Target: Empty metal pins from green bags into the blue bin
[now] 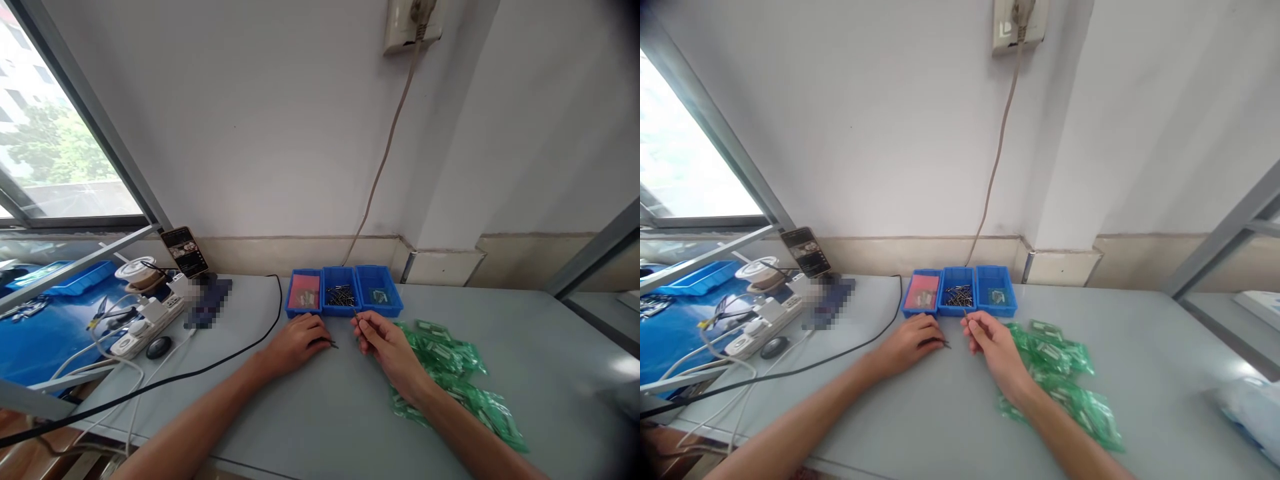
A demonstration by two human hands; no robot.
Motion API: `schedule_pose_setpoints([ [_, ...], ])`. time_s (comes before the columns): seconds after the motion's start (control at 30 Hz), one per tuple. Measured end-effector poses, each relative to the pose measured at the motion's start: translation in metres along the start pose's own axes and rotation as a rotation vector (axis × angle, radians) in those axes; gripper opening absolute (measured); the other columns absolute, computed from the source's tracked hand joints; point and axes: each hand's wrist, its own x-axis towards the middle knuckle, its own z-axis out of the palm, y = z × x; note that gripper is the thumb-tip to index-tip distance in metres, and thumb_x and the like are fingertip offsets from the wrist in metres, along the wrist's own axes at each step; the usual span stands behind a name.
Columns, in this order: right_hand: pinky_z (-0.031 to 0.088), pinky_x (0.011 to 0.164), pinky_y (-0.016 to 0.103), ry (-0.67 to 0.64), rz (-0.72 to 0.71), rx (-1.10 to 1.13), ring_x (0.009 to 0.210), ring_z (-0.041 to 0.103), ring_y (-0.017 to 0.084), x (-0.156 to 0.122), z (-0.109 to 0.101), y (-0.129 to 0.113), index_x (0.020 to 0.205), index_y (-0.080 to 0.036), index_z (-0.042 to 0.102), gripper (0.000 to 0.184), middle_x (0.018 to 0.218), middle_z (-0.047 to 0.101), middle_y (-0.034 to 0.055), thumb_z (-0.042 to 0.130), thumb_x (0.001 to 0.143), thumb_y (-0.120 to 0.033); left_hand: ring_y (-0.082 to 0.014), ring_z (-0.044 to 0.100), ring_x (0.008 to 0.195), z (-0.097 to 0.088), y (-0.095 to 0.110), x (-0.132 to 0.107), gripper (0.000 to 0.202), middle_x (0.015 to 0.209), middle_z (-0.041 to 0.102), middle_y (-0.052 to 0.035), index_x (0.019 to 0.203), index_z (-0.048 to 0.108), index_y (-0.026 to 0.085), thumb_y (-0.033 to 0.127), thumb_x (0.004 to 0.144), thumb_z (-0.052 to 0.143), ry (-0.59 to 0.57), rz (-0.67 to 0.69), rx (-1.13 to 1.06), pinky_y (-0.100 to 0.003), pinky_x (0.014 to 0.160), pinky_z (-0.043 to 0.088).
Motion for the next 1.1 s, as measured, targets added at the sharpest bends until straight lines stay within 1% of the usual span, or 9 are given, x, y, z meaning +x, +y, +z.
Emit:
schedule_pose_setpoints([
  [0.17,0.046,0.068,0.031,0.006,0.004,-0.008,0.068,0.051,0.015,-0.0011,-0.0002,-0.0007,0.099,-0.022,0.070,0.041,0.091,0.063,0.0023,0.076,0.087,-0.061,-0.0186,0.062,0.098,-0.0008,0.0013,0.0003,0.021,0.105,0.069,-0.0052,0.109,0.074,0.020,0.034,0.108,0.058,-0.009,-0.007,0.010,-0.030,0.089,0.049],
  [0.43,0.043,0.067,0.029,-0.017,-0.018,-0.101,0.069,0.048,0.015,-0.0031,0.0030,-0.0058,0.092,-0.024,0.064,0.035,0.083,0.054,-0.0021,0.075,0.089,-0.056,-0.0187,0.060,0.098,-0.0003,0.0005,-0.0004,0.021,0.104,0.069,-0.0053,0.108,0.073,0.020,0.034,0.108,0.058,-0.005,-0.001,0.000,-0.030,0.088,0.048],
  [0.6,0.043,0.067,0.029,-0.022,-0.030,-0.119,0.069,0.048,0.015,-0.0037,0.0032,-0.0059,0.090,-0.024,0.062,0.036,0.083,0.054,-0.0023,0.076,0.088,-0.057,-0.0190,0.060,0.099,-0.0008,0.0008,-0.0005,0.021,0.106,0.068,-0.0055,0.109,0.072,0.020,0.033,0.109,0.056,-0.016,0.003,0.006,-0.031,0.089,0.048],
  [0.7,0.042,0.067,0.029,-0.022,-0.031,-0.132,0.069,0.049,0.015,-0.0039,0.0014,-0.0053,0.091,-0.024,0.062,0.036,0.079,0.054,-0.0029,0.076,0.088,-0.057,-0.0192,0.060,0.098,-0.0003,0.0008,-0.0009,0.022,0.105,0.069,-0.0055,0.109,0.072,0.020,0.034,0.109,0.055,-0.013,0.011,0.009,-0.031,0.088,0.048],
  [0.8,0.042,0.068,0.030,-0.020,-0.028,-0.105,0.068,0.049,0.015,-0.0034,-0.0008,-0.0035,0.091,-0.024,0.062,0.038,0.079,0.054,-0.0031,0.077,0.087,-0.058,-0.0190,0.061,0.097,0.0001,0.0006,-0.0012,0.024,0.105,0.069,-0.0058,0.109,0.073,0.020,0.035,0.110,0.054,-0.002,0.013,0.013,-0.031,0.086,0.048],
  [0.9,0.042,0.068,0.030,-0.020,-0.008,-0.056,0.068,0.049,0.014,-0.0022,-0.0020,-0.0006,0.093,-0.024,0.064,0.039,0.082,0.055,-0.0027,0.078,0.086,-0.059,-0.0188,0.061,0.097,-0.0001,0.0007,-0.0011,0.023,0.105,0.069,-0.0057,0.110,0.073,0.020,0.035,0.110,0.055,0.001,0.016,0.014,-0.031,0.087,0.049],
  [1.03,0.043,0.069,0.031,-0.027,0.026,0.010,0.069,0.050,0.015,-0.0011,-0.0016,0.0025,0.098,-0.023,0.068,0.042,0.087,0.059,-0.0001,0.077,0.086,-0.062,-0.0186,0.061,0.098,-0.0006,0.0016,-0.0005,0.023,0.105,0.069,-0.0060,0.110,0.073,0.020,0.035,0.109,0.055,0.001,0.013,0.020,-0.031,0.088,0.049],
  [1.1,0.042,0.069,0.031,-0.039,0.043,0.035,0.069,0.050,0.015,-0.0013,-0.0011,0.0030,0.097,-0.022,0.069,0.043,0.087,0.061,0.0009,0.076,0.086,-0.063,-0.0187,0.061,0.098,-0.0009,0.0019,-0.0004,0.024,0.105,0.069,-0.0059,0.110,0.073,0.020,0.035,0.109,0.055,0.000,0.013,0.022,-0.031,0.088,0.049],
])
